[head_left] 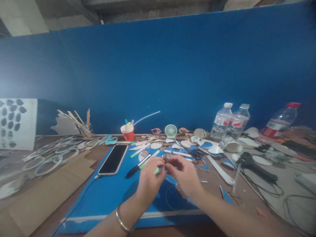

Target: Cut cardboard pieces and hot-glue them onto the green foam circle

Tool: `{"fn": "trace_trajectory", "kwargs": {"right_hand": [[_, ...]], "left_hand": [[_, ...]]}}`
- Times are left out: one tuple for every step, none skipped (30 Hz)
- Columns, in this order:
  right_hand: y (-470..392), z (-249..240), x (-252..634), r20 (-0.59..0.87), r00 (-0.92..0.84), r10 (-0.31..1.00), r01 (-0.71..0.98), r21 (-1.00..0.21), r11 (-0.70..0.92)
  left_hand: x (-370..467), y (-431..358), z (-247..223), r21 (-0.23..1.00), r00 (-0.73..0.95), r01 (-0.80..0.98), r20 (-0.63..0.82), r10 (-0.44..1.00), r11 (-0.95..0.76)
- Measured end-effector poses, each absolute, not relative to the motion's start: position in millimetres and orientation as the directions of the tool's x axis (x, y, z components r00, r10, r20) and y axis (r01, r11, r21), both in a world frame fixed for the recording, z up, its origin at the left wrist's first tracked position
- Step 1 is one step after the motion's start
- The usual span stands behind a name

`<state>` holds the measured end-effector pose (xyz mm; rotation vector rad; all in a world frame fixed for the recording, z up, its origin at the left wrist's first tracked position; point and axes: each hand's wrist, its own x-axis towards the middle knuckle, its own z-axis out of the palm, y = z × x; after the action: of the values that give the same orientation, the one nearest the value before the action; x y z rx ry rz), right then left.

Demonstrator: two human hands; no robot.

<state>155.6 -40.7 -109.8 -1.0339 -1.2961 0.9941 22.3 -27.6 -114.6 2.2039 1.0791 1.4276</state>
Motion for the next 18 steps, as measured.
{"fn": "trace_trajectory", "kwargs": {"right_hand": [[-39.9, -110.1, 155.5, 0.243, 0.036, 0.969, -0.006, -0.970, 0.244], [-39.1, -110.4, 155.4, 0.230, 0.039, 0.972, -0.017, -0.973, 0.231], [-38.3, -110.9, 155.5, 0.218, 0.042, 0.975, -0.025, -0.975, 0.219], [-37.6, -111.5, 155.8, 0.210, 0.044, 0.977, -0.023, -0.977, 0.211], [-37.0, -112.1, 156.3, 0.208, 0.049, 0.977, -0.010, -0.978, 0.209], [-36.5, -112.9, 156.8, 0.214, 0.056, 0.975, 0.015, -0.977, 0.214], [-36.0, -113.6, 157.4, 0.225, 0.062, 0.972, 0.044, -0.974, 0.223], [-35.7, -114.3, 157.9, 0.240, 0.064, 0.969, 0.073, -0.969, 0.235], [-35.4, -114.9, 158.4, 0.254, 0.065, 0.965, 0.096, -0.964, 0.247], [-35.1, -115.4, 158.8, 0.263, 0.064, 0.963, 0.114, -0.960, 0.255], [-34.9, -115.7, 159.1, 0.271, 0.061, 0.961, 0.129, -0.957, 0.262], [-34.7, -115.9, 159.2, 0.277, 0.058, 0.959, 0.141, -0.953, 0.266], [-34.6, -116.0, 159.3, 0.281, 0.060, 0.958, 0.154, -0.951, 0.269], [-34.4, -116.1, 159.2, 0.284, 0.064, 0.957, 0.168, -0.948, 0.271], [-34.4, -116.2, 159.2, 0.289, 0.070, 0.955, 0.182, -0.945, 0.273], [-34.5, -116.3, 159.1, 0.297, 0.073, 0.952, 0.196, -0.940, 0.279], [-34.7, -116.6, 159.1, 0.309, 0.077, 0.948, 0.208, -0.935, 0.288], [-35.1, -117.0, 159.1, 0.320, 0.078, 0.944, 0.217, -0.930, 0.297]], "left_hand": [[21.8, -27.5, -114.8, 0.581, 0.230, 0.437, 0.666, 0.710, -0.686], [21.5, -27.4, -115.1, 0.565, 0.237, 0.440, 0.676, 0.697, -0.698], [21.3, -27.3, -115.4, 0.555, 0.244, 0.441, 0.682, 0.689, -0.706], [21.2, -27.2, -115.6, 0.549, 0.251, 0.439, 0.686, 0.683, -0.712], [21.2, -27.2, -115.7, 0.546, 0.253, 0.438, 0.688, 0.681, -0.714], [21.3, -27.1, -115.8, 0.546, 0.253, 0.438, 0.687, 0.681, -0.714], [21.4, -27.1, -115.7, 0.549, 0.251, 0.438, 0.686, 0.683, -0.712], [21.6, -27.2, -115.6, 0.555, 0.246, 0.439, 0.682, 0.689, -0.706], [21.8, -27.3, -115.4, 0.565, 0.239, 0.440, 0.675, 0.698, -0.698], [22.0, -27.5, -115.2, 0.578, 0.232, 0.441, 0.666, 0.709, -0.687], [22.2, -27.8, -115.2, 0.590, 0.228, 0.439, 0.656, 0.719, -0.678], [22.3, -28.2, -115.2, 0.600, 0.227, 0.435, 0.649, 0.726, -0.672], [22.4, -28.6, -115.3, 0.606, 0.228, 0.430, 0.644, 0.730, -0.669], [22.6, -29.0, -115.5, 0.607, 0.233, 0.424, 0.644, 0.729, -0.672], [22.7, -29.5, -115.7, 0.606, 0.239, 0.419, 0.645, 0.726, -0.676], [22.9, -30.0, -116.0, 0.604, 0.244, 0.414, 0.648, 0.722, -0.682], [23.2, -30.4, -116.3, 0.604, 0.247, 0.409, 0.648, 0.720, -0.684], [23.5, -30.8, -116.5, 0.608, 0.247, 0.404, 0.647, 0.721, -0.683]]}}
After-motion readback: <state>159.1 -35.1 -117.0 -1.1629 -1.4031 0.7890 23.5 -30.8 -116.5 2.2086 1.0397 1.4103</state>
